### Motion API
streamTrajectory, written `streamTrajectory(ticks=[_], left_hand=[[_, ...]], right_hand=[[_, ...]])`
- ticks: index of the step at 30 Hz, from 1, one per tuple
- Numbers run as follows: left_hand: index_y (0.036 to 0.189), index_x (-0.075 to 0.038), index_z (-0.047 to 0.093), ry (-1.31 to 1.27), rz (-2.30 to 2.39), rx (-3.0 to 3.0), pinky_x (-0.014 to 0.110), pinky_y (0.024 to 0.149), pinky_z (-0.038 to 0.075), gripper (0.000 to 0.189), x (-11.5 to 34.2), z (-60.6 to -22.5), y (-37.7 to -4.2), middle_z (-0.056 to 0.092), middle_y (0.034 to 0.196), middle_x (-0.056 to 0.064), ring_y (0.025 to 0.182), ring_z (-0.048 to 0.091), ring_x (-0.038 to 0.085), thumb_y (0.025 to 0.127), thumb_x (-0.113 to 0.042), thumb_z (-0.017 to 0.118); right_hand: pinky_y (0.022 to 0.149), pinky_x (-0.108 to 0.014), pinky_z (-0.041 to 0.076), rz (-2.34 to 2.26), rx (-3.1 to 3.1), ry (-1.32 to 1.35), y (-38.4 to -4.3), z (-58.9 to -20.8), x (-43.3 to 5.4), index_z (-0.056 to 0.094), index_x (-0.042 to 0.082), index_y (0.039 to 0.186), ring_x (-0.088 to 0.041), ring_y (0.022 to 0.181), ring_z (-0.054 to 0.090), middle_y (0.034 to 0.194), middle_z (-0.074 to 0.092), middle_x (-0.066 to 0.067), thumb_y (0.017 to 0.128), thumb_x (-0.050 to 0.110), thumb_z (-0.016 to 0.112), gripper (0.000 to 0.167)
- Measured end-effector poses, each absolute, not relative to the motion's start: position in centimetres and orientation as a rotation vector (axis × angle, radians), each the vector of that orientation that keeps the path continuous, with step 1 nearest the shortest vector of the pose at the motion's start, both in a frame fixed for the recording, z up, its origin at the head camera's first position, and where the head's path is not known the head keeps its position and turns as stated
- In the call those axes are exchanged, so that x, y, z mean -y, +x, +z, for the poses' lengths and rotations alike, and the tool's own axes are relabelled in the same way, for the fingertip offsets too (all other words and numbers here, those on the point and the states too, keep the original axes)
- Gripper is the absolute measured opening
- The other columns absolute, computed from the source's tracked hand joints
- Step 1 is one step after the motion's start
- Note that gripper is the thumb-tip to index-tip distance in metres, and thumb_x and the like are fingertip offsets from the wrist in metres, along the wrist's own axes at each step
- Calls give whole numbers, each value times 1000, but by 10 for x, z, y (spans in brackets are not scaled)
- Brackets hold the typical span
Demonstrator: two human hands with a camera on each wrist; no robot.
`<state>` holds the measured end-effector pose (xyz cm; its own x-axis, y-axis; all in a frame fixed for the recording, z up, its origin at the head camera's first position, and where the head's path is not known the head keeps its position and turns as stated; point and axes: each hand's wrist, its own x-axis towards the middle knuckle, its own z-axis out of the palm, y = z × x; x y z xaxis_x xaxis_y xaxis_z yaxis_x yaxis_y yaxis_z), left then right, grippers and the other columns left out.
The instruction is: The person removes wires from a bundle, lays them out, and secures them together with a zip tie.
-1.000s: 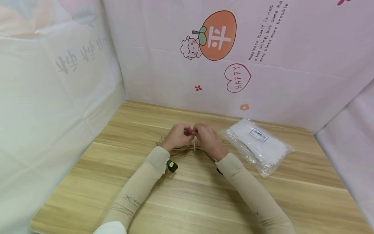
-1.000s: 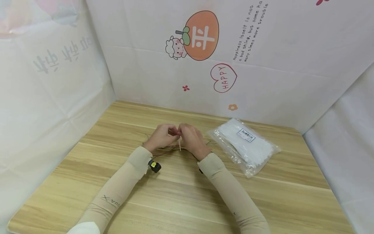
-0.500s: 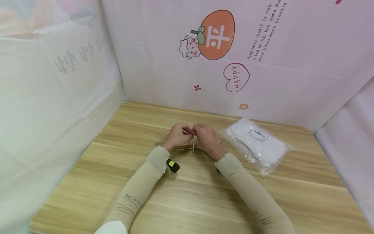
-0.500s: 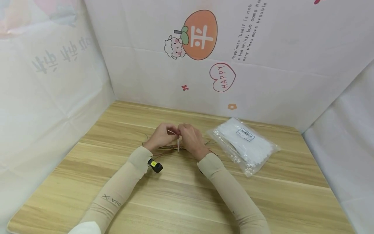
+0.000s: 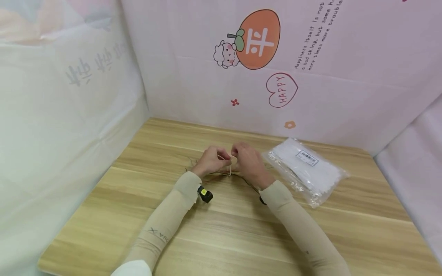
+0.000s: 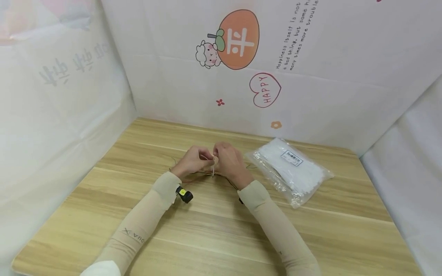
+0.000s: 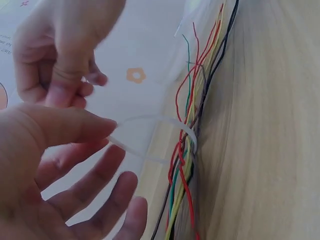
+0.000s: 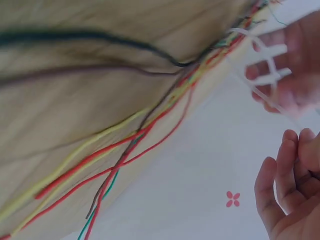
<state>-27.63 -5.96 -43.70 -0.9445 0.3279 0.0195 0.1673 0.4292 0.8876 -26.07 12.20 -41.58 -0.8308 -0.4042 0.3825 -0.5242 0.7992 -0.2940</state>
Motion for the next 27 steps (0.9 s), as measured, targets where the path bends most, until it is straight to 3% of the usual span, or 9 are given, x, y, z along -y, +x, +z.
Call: streamTrajectory(ticks=[6,10,17,23,27], left_hand=[[96,-7,77,465,1476,-2612,36,90,60,3,58,-435,-278,78,103,9,99,73,23,95,-10,76],[93,-8,78,467,1443,-2652,38,92,59,5,58,-433,-278,79,99,7,98,73,21,95,-13,77],[95,-8,80,426,1433,-2627,37,91,59,5,59,-432,-274,80,100,7,98,73,22,96,-11,76],[100,-6,80,436,1428,-2592,34,86,59,8,57,-433,-274,79,103,8,96,72,21,95,-12,77],[97,-7,80,443,1368,-2580,34,85,58,8,57,-436,-274,79,101,7,93,70,19,95,-13,77]], right_hand=[[71,-32,57,900,2697,756,-263,-419,-127,69,9,101,-17,82,66,94,72,-4,102,10,68,1],[72,-30,60,1027,2705,833,-269,-426,-128,72,9,101,-16,84,71,95,76,-4,101,16,73,7],[73,-32,57,756,2724,880,-272,-430,-125,66,6,99,-19,85,67,96,72,-7,101,7,70,4],[72,-38,57,499,2624,878,-268,-428,-125,60,7,95,-24,85,66,92,69,-9,92,-9,71,20],[70,-38,58,486,2593,883,-264,-417,-125,61,6,97,-25,88,69,96,71,-10,87,-10,76,24]])
